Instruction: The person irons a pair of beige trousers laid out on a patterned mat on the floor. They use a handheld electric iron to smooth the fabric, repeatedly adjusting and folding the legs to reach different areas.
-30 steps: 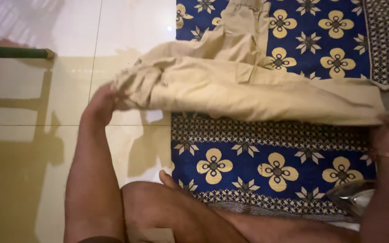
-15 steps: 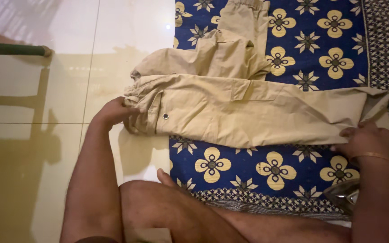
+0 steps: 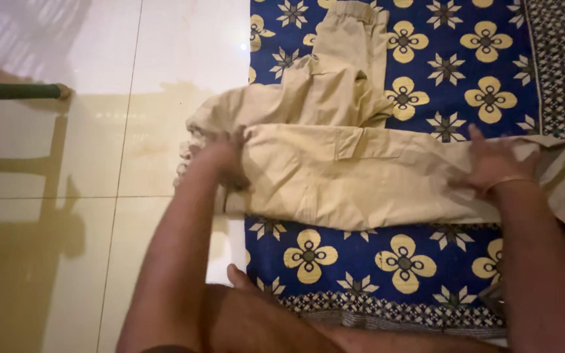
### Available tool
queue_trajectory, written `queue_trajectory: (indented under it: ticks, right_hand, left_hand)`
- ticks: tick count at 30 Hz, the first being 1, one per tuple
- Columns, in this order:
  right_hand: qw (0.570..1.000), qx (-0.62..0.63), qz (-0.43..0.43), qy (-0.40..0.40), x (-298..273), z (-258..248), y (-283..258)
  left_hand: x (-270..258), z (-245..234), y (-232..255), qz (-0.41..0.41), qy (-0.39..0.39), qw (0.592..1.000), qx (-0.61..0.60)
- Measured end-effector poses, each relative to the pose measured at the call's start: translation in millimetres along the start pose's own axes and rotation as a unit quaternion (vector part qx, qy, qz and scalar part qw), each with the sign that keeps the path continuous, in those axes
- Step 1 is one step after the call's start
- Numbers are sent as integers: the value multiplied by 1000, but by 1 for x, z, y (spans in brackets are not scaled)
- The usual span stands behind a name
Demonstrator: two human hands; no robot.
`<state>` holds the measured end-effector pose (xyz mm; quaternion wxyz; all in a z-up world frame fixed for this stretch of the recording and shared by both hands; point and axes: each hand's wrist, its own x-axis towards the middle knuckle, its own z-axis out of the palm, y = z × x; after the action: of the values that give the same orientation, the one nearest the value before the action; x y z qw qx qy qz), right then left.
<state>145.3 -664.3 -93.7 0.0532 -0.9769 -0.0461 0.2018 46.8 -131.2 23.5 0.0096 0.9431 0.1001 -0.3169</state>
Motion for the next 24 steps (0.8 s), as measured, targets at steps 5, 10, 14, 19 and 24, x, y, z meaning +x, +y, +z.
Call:
queue_trajectory:
  ticks: [5,10,14,19,24]
  right_hand:
    - [985,-113,52,-120,-1,15,1]
    - [983,-121,-42,128,-28,18,29]
    - [987,-134,84,-18,-44,8,25]
    - [983,-171,72,13,-48,17,16]
    - [991,-116,5,64,-43,33,31]
  left_hand:
    - [0,13,19,67,23,993,94]
    - [3,13,9,74,64,995,27]
    - [17,24,-10,111,229,960,-119]
    - [15,29,-14,72,129,989,-28]
    - [6,33,-7,64,95,993,19]
